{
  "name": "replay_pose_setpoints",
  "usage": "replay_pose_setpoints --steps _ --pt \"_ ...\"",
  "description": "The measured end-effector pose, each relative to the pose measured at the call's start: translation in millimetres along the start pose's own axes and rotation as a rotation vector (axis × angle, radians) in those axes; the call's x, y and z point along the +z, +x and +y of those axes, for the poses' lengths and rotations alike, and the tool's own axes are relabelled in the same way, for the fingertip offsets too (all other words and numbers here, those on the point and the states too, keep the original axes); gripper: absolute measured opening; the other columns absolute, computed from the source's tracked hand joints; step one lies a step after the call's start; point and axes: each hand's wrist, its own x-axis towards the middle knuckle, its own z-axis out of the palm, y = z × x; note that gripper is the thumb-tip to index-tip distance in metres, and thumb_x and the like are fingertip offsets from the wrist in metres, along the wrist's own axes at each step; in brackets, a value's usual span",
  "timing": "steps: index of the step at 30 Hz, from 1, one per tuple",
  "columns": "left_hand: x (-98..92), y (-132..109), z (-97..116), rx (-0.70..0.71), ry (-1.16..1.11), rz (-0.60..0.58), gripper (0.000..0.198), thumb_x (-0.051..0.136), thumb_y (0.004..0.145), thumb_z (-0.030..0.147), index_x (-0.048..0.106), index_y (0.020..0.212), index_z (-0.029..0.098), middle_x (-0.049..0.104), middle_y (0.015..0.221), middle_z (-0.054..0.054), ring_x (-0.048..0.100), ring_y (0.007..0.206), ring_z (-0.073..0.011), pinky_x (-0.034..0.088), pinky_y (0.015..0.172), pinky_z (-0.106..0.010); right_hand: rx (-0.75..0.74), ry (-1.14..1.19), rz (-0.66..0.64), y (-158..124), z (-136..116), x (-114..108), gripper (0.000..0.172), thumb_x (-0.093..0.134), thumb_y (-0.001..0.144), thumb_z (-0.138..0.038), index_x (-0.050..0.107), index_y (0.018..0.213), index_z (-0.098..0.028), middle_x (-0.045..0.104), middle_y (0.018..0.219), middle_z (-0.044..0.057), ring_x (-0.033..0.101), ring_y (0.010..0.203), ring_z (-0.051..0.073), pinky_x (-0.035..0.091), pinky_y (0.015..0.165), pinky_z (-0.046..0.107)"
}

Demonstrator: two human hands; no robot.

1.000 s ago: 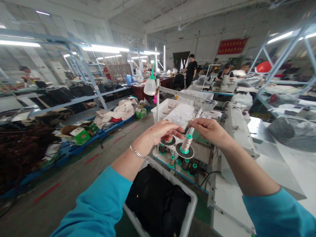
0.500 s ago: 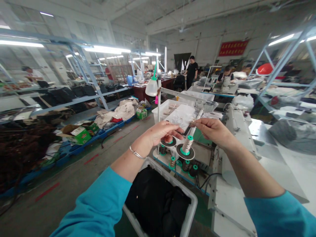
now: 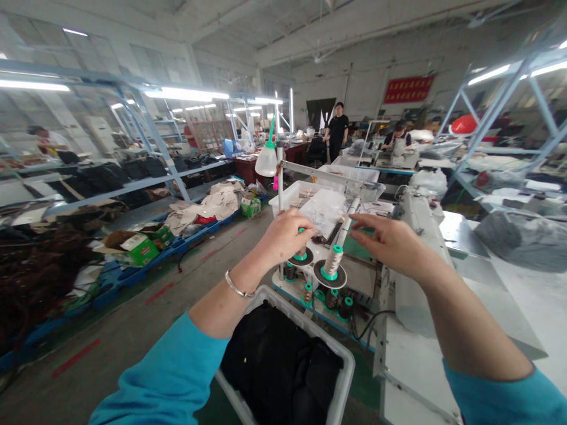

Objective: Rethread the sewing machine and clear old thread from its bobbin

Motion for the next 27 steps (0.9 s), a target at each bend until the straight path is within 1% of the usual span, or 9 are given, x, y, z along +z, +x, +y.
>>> replay_pose_setpoints --steps 2,5,7,10,12,14,17,23,27 --pt "-3.6 0 13 0.153 0.212 0.02 0.016 0.064 0.091 0.022 0.077 0.083 0.017 0.065 0.09 -0.008 0.056 0.093 -0.0223 0.039 0.094 -0.04 0.048 0.14 0.077 -1 -17 -4 0.035 0.064 0.085 -0.039 0.069 0.114 -0.02 0.071 0.082 0.007 0.049 0.049 0.013 0.038 0.046 0.029" --pt "-7.2 3 33 0.224 0.328 0.032 0.021 0.059 0.094 0.024 0.075 0.084 0.017 0.066 0.089 -0.008 0.054 0.093 -0.0236 0.039 0.092 -0.04 0.185 0.594 -0.113 5 -38 7 0.033 0.062 0.086 -0.043 0.064 0.109 -0.019 0.066 0.077 0.005 0.055 0.048 0.014 0.039 0.038 0.026" --pt "-8.0 7 38 0.227 0.315 0.084 0.023 0.057 0.095 0.021 0.073 0.079 0.016 0.067 0.083 -0.007 0.055 0.088 -0.0224 0.04 0.089 -0.039 0.269 0.883 -0.222 9 -41 19 0.028 0.067 0.083 -0.043 0.061 0.097 -0.02 0.062 0.072 0.002 0.056 0.052 0.014 0.037 0.038 0.023" --pt "-7.1 14 30 0.194 0.175 0.189 0.02 0.06 0.09 0.016 0.07 0.072 0.016 0.07 0.078 -0.004 0.058 0.081 -0.0189 0.04 0.089 -0.037 0.304 1.216 -0.151 10 -28 31 0.032 0.077 0.078 -0.042 0.052 0.08 -0.022 0.046 0.062 -0.006 0.044 0.05 0.009 0.031 0.041 0.019" --pt "-4.8 16 20 0.096 -0.01 0.227 0.016 0.064 0.087 0.016 0.07 0.073 0.017 0.07 0.077 -0.003 0.059 0.077 -0.017 0.043 0.083 -0.034 0.242 1.236 -0.056 8 -15 33 0.041 0.08 0.076 -0.045 0.048 0.071 -0.021 0.037 0.059 -0.007 0.037 0.05 0.008 0.031 0.044 0.02" --pt "-0.1 15 12 -0.035 -0.263 0.214 0.012 0.064 0.087 0.021 0.072 0.078 0.018 0.071 0.077 -0.002 0.06 0.073 -0.0156 0.044 0.073 -0.031 0.148 1.034 0.008 7 -5 35 0.041 0.077 0.078 -0.053 0.055 0.069 -0.02 0.04 0.057 -0.006 0.037 0.05 0.009 0.032 0.046 0.023" --pt "11.5 12 13 -0.145 -0.6 0.152 0.014 0.066 0.086 0.03 0.074 0.083 0.019 0.07 0.076 -0.001 0.061 0.071 -0.0141 0.046 0.069 -0.028 0.074 0.79 0.006 4 0 36 0.042 0.066 0.086 -0.06 0.072 0.09 -0.018 0.044 0.055 -0.004 0.041 0.052 0.012 0.033 0.05 0.027" --pt "43.2 9 30 -0.162 -1.007 0.045 0.023 0.071 0.081 0.037 0.073 0.085 0.015 0.071 0.078 -0.004 0.064 0.066 -0.015 0.055 0.062 -0.029 0.24 1.351 -0.233 -1 -16 33 0.043 0.076 0.079 -0.044 0.071 0.114 -0.019 0.053 0.076 0.0 0.043 0.066 0.012 0.043 0.059 0.025" --pt "57.4 9 33 -0.111 -0.923 0.151 0.022 0.068 0.086 0.039 0.073 0.089 0.017 0.072 0.078 -0.004 0.066 0.066 -0.0167 0.055 0.059 -0.03 0.289 1.507 -0.286 -5 -17 30 0.027 0.08 0.073 -0.029 0.068 0.097 -0.022 0.051 0.074 -0.003 0.045 0.063 0.01 0.046 0.063 0.024"
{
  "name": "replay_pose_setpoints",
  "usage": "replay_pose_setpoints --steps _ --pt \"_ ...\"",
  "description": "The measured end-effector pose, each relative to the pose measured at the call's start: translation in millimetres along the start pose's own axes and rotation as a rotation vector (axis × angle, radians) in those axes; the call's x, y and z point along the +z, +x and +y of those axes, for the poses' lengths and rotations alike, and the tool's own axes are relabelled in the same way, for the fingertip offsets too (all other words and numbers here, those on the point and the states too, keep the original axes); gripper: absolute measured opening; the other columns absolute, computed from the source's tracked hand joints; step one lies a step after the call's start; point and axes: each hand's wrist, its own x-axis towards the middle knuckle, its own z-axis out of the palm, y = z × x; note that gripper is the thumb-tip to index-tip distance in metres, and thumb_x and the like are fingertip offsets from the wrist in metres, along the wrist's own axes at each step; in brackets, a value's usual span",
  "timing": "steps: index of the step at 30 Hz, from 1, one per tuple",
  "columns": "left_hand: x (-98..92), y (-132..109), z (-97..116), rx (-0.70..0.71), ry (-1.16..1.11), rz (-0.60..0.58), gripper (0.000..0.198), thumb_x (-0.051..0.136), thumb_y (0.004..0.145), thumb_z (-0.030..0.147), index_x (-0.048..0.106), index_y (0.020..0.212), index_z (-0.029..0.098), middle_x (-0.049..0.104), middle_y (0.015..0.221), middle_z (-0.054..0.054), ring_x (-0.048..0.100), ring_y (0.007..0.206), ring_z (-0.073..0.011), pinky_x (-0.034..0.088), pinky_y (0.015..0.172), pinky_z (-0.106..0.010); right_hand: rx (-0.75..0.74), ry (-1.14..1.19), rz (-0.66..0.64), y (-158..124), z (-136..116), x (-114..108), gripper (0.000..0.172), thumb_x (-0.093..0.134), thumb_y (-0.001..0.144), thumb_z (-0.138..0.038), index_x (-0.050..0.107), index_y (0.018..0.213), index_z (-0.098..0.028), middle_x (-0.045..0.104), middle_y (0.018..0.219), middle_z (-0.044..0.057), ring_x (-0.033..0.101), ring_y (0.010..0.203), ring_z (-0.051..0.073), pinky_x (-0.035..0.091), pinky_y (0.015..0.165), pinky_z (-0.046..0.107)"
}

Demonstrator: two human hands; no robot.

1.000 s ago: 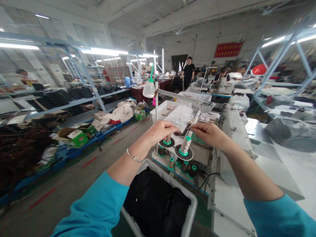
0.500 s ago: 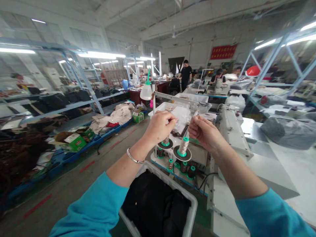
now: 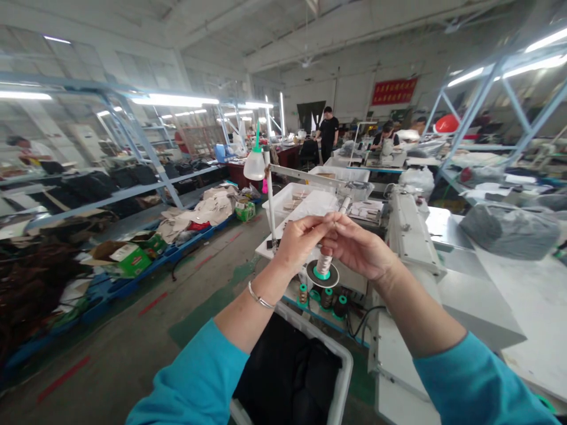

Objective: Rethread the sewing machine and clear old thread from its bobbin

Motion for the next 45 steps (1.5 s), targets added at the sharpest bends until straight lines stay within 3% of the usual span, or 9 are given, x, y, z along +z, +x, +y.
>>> replay_pose_setpoints --steps 5,8,13,18,23,28,32,39,45 --pt "4.7 -4 -3 0.573 0.765 0.221 0.015 0.062 0.087 0.008 0.071 0.079 0.015 0.072 0.087 -0.007 0.062 0.089 -0.022 0.051 0.087 -0.038 -0.069 -0.131 0.199 8 8 0 0.022 0.07 0.062 -0.028 0.051 0.072 -0.022 0.049 0.063 -0.004 0.048 0.056 0.013 0.044 0.055 0.027" --pt "8.5 -6 -3 0.667 0.988 0.244 0.014 0.062 0.085 0.005 0.069 0.077 0.014 0.07 0.085 -0.007 0.058 0.088 -0.0237 0.051 0.084 -0.038 -0.151 -0.189 0.303 15 17 -1 0.019 0.063 0.062 -0.025 0.047 0.07 -0.023 0.044 0.06 -0.006 0.043 0.053 0.012 0.039 0.05 0.025" --pt "14.4 -9 -3 0.673 1.066 0.233 0.015 0.061 0.088 0.008 0.066 0.076 0.014 0.069 0.086 -0.007 0.056 0.091 -0.0248 0.051 0.087 -0.038 -0.254 -0.319 0.425 20 26 -5 0.011 0.059 0.073 -0.027 0.049 0.072 -0.023 0.045 0.061 -0.005 0.042 0.054 0.012 0.036 0.048 0.026" --pt "13.7 -11 0 0.671 0.989 0.228 0.015 0.06 0.089 0.008 0.068 0.077 0.014 0.07 0.088 -0.009 0.058 0.091 -0.025 0.052 0.087 -0.039 -0.329 -0.402 0.45 23 26 -2 0.023 0.072 0.075 -0.035 0.053 0.073 -0.023 0.045 0.059 -0.007 0.038 0.05 0.01 0.03 0.044 0.024" --pt "-0.9 -9 5 0.42 0.628 0.13 0.012 0.063 0.088 0.009 0.069 0.081 0.017 0.072 0.089 -0.005 0.066 0.087 -0.0174 0.052 0.083 -0.03 -0.307 -0.367 0.375 19 25 -3 0.035 0.075 0.076 -0.052 0.057 0.076 -0.022 0.033 0.046 -0.011 0.022 0.039 0.007 0.014 0.039 0.023" --pt "-9.5 -3 12 0.255 0.754 0.168 0.015 0.06 0.089 0.013 0.064 0.075 0.017 0.068 0.077 -0.002 0.063 0.077 -0.0171 0.048 0.078 -0.031 -0.323 -0.411 0.333 14 21 -9 0.035 0.083 0.069 -0.048 0.069 0.076 -0.017 0.045 0.049 -0.007 0.03 0.042 0.005 0.02 0.041 0.022" --pt "-10.1 1 12 0.277 0.804 0.212 0.013 0.061 0.088 0.012 0.063 0.075 0.017 0.069 0.078 -0.003 0.062 0.078 -0.0183 0.048 0.08 -0.033 -0.338 -0.456 0.342 13 19 -11 0.034 0.086 0.067 -0.044 0.074 0.079 -0.015 0.052 0.053 -0.004 0.037 0.046 0.006 0.025 0.044 0.021" --pt "-8.0 -17 -1 0.483 0.822 0.36 0.006 0.063 0.092 0.022 0.063 0.096 0.017 0.067 0.097 -0.008 0.06 0.096 -0.0219 0.048 0.089 -0.037 -0.356 -0.352 0.37 19 23 -11 0.033 0.081 0.073 -0.045 0.061 0.076 -0.019 0.039 0.05 -0.009 0.031 0.044 0.006 0.028 0.044 0.022" --pt "5.0 -21 -4 0.459 0.997 0.249 0.01 0.062 0.093 0.022 0.069 0.097 0.017 0.073 0.096 -0.006 0.06 0.098 -0.0245 0.046 0.094 -0.042 -0.356 -0.278 0.393 24 32 -2 0.035 0.082 0.069 -0.044 0.057 0.074 -0.019 0.043 0.053 -0.008 0.032 0.045 0.006 0.026 0.043 0.021"
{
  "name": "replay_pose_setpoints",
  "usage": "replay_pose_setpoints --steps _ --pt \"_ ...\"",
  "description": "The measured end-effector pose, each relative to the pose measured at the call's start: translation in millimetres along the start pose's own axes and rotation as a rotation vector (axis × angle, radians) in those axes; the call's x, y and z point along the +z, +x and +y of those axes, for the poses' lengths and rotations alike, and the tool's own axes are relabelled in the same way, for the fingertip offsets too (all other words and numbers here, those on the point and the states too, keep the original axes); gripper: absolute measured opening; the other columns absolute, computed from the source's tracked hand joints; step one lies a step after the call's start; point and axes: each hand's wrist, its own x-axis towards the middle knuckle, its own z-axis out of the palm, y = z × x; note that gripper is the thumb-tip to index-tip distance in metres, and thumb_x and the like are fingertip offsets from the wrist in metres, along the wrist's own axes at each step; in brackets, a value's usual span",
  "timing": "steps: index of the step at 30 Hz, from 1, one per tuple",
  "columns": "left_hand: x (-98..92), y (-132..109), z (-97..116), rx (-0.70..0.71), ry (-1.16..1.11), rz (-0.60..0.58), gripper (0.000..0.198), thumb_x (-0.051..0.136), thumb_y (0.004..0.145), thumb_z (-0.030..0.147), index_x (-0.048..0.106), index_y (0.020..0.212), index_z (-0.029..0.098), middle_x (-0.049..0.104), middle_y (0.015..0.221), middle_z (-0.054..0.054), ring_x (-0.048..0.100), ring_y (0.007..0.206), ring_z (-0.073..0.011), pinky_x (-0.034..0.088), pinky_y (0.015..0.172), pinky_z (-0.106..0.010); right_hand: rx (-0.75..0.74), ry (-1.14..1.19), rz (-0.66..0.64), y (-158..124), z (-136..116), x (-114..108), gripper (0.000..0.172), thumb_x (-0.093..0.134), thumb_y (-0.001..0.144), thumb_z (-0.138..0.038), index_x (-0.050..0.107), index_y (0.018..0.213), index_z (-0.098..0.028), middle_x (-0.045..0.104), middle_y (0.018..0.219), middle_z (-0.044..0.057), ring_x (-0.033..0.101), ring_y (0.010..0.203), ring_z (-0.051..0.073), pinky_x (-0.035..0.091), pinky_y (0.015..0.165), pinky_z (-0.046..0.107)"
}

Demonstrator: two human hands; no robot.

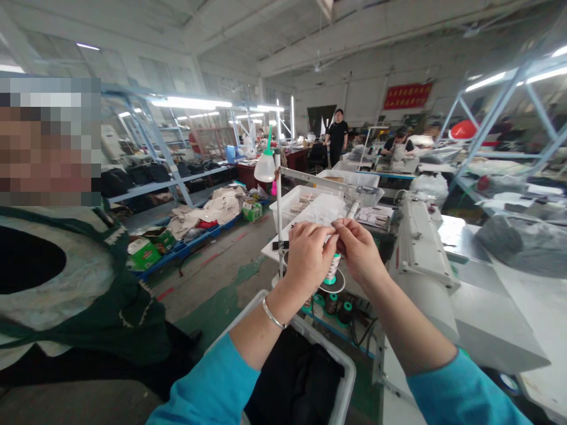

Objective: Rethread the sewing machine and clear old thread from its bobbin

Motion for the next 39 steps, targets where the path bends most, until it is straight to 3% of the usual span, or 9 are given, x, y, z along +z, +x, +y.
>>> replay_pose_setpoints --steps 7,13,19,26,30,36,39 --pt "-4.8 2 -4 0.038 0.127 -0.042 0.012 0.059 0.094 0.02 0.069 0.091 0.017 0.073 0.094 -0.007 0.059 0.1 -0.0265 0.044 0.094 -0.043 0.023 0.019 0.001 -4 6 7 0.033 0.081 0.068 -0.042 0.057 0.075 -0.02 0.045 0.056 -0.007 0.035 0.047 0.007 0.028 0.044 0.022" --pt "-2.1 2 -10 0.087 0.125 0.017 0.013 0.06 0.091 0.017 0.068 0.081 0.018 0.072 0.086 -0.006 0.059 0.095 -0.0263 0.044 0.091 -0.044 0.019 0.015 -0.013 -7 13 8 0.031 0.077 0.073 -0.042 0.054 0.076 -0.022 0.043 0.058 -0.008 0.034 0.048 0.008 0.031 0.045 0.022" --pt "3.6 6 -16 -0.101 -0.166 0.135 0.013 0.065 0.081 0.008 0.066 0.074 0.019 0.071 0.077 -0.002 0.062 0.082 -0.0201 0.048 0.083 -0.036 -0.02 0.001 -0.054 -8 15 2 0.028 0.077 0.078 -0.04 0.055 0.08 -0.022 0.048 0.064 -0.007 0.04 0.051 0.008 0.034 0.05 0.024" --pt "5.8 12 -27 -0.434 -0.475 0.003 0.009 0.061 0.084 0.02 0.067 0.077 0.019 0.069 0.074 -0.002 0.065 0.075 -0.0174 0.05 0.067 -0.028 0.093 0.014 -0.182 -11 4 -7 0.029 0.081 0.074 -0.042 0.062 0.079 -0.021 0.046 0.054 -0.006 0.04 0.05 0.01 0.033 0.052 0.025" --pt "6.4 11 -29 -0.457 -0.52 -0.057 0.008 0.064 0.084 0.023 0.066 0.078 0.018 0.069 0.074 -0.002 0.064 0.073 -0.0159 0.05 0.068 -0.028 0.101 0.044 -0.162 -10 4 -8 0.029 0.082 0.074 -0.042 0.063 0.077 -0.02 0.045 0.054 -0.006 0.038 0.05 0.009 0.032 0.051 0.025" --pt "4.6 4 -26 -0.412 -0.53 -0.074 0.008 0.065 0.084 0.015 0.07 0.089 0.017 0.075 0.09 -0.004 0.068 0.087 -0.0168 0.052 0.084 -0.03 0.082 0.039 -0.129 -8 8 -10 0.029 0.083 0.073 -0.041 0.064 0.076 -0.019 0.046 0.056 -0.005 0.036 0.05 0.009 0.033 0.048 0.024" --pt "6.6 2 -26 -0.401 -0.484 0.033 0.012 0.067 0.082 0.012 0.067 0.092 0.018 0.073 0.092 -0.004 0.067 0.088 -0.0178 0.052 0.084 -0.032 0.076 0.033 -0.119 -7 9 -10 0.03 0.083 0.073 -0.042 0.063 0.075 -0.019 0.044 0.055 -0.006 0.036 0.049 0.009 0.034 0.048 0.024"
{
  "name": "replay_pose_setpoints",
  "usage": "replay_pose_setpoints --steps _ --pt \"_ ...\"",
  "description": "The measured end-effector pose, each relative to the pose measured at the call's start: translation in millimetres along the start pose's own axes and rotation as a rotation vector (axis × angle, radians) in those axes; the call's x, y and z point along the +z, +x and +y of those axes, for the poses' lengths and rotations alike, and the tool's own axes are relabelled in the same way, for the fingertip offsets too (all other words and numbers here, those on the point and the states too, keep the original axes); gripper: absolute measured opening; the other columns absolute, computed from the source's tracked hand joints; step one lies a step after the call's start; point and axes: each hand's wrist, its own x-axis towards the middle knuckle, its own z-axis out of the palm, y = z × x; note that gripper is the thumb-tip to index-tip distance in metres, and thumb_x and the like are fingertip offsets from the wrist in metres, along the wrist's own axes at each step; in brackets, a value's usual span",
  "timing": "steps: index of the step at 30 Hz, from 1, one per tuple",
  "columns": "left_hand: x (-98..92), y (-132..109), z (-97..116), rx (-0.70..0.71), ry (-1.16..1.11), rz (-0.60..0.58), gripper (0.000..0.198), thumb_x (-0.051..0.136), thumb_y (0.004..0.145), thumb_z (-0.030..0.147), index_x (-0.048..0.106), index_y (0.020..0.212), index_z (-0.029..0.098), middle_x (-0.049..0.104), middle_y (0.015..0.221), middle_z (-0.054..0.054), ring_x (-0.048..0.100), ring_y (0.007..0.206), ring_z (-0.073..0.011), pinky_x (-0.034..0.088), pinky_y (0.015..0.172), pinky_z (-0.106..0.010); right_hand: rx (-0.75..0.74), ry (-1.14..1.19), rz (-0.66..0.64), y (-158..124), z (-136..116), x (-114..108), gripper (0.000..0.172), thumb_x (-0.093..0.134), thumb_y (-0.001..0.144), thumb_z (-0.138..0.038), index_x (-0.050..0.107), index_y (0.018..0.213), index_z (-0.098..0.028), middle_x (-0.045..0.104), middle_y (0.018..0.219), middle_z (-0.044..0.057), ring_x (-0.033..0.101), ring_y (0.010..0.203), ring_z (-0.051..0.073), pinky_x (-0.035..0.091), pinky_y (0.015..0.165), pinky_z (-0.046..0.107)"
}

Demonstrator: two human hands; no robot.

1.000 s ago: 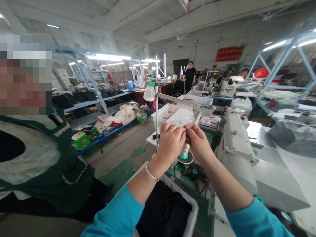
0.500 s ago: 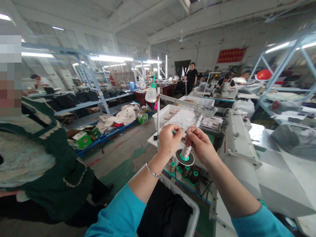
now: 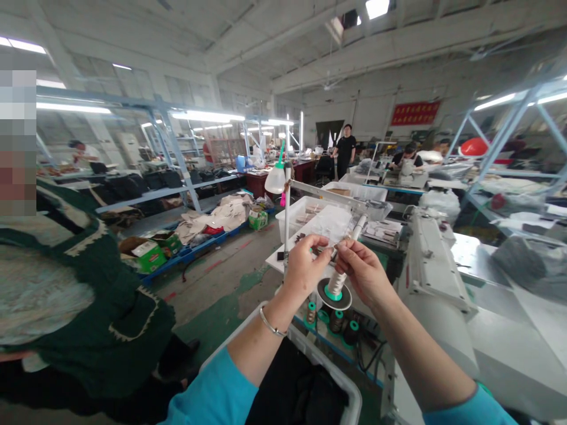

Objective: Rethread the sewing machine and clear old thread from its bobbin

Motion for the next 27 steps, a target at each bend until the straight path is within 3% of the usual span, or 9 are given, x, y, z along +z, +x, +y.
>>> replay_pose_setpoints --steps 3,6,9,16,27 --pt "0.4 -4 1 0.201 0.073 0.123 0.015 0.062 0.08 0.004 0.064 0.081 0.019 0.068 0.086 -0.002 0.064 0.088 -0.0179 0.051 0.085 -0.033 -0.004 -0.004 0.008 1 0 -1 0.031 0.082 0.074 -0.043 0.061 0.074 -0.02 0.042 0.053 -0.006 0.036 0.049 0.009 0.034 0.048 0.023" --pt "-0.1 -10 8 0.397 0.176 0.104 0.024 0.056 0.081 0.0 0.07 0.077 0.02 0.069 0.088 -0.003 0.062 0.092 -0.0195 0.051 0.089 -0.036 -0.007 -0.013 0.016 3 0 -2 0.033 0.082 0.074 -0.044 0.06 0.072 -0.02 0.042 0.052 -0.006 0.037 0.048 0.008 0.034 0.048 0.023" --pt "0.2 -15 14 0.44 0.276 0.075 0.023 0.061 0.079 0.004 0.074 0.088 0.02 0.07 0.094 -0.005 0.06 0.094 -0.0225 0.051 0.09 -0.041 -0.018 -0.029 0.03 3 0 -2 0.034 0.083 0.073 -0.045 0.06 0.072 -0.019 0.047 0.054 -0.005 0.04 0.049 0.008 0.034 0.049 0.022" --pt "5.2 -12 8 0.369 0.336 0.113 0.016 0.061 0.09 0.018 0.073 0.099 0.016 0.07 0.103 -0.01 0.06 0.102 -0.0245 0.051 0.096 -0.044 -0.028 -0.073 0.027 2 -1 -2 0.034 0.081 0.075 -0.047 0.061 0.075 -0.019 0.048 0.053 -0.005 0.043 0.05 0.009 0.034 0.05 0.023" --pt "13.4 -4 0 0.074 -0.099 0.051 0.015 0.067 0.088 0.028 0.077 0.091 0.017 0.075 0.093 -0.008 0.068 0.093 -0.0212 0.052 0.09 -0.035 -0.049 -0.196 -0.012 4 4 -10 0.037 0.081 0.073 -0.051 0.066 0.075 -0.017 0.054 0.055 -0.003 0.045 0.049 0.009 0.034 0.05 0.024"
